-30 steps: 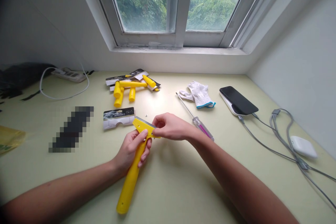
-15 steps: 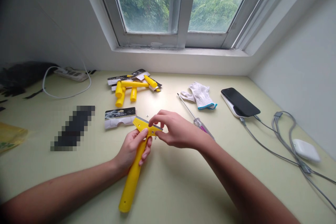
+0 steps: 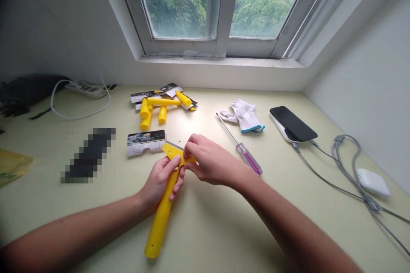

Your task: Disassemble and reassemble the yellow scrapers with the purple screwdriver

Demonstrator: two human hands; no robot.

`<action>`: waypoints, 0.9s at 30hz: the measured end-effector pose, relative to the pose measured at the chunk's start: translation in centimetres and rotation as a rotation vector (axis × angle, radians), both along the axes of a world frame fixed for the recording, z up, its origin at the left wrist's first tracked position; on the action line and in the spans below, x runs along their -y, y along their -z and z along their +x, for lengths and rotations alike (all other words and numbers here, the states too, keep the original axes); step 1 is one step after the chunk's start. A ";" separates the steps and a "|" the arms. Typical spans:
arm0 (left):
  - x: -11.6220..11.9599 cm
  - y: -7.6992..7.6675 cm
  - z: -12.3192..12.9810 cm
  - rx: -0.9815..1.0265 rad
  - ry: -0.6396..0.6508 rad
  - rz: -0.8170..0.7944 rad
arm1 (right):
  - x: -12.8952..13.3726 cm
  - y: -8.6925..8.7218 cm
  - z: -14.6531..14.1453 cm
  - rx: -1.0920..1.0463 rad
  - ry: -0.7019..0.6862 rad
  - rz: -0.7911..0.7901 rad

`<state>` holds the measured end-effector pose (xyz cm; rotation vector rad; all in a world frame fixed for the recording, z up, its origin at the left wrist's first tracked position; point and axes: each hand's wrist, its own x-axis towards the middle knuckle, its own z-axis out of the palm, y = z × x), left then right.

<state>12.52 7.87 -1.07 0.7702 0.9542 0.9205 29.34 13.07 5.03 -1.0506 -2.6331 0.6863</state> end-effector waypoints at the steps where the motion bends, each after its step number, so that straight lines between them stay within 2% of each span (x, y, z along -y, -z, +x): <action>1: 0.0 0.0 0.0 -0.001 0.000 -0.001 | 0.0 0.0 0.0 -0.005 0.000 -0.004; 12: -0.1 -0.1 0.0 0.016 -0.003 -0.009 | -0.2 0.3 0.3 -0.065 0.004 -0.001; 20: -0.2 0.0 0.0 0.046 -0.035 -0.001 | -0.1 -0.1 0.1 0.033 -0.056 0.162; 27: -0.1 -0.2 0.0 0.043 -0.017 -0.007 | -0.2 -0.1 0.3 -0.015 -0.017 0.065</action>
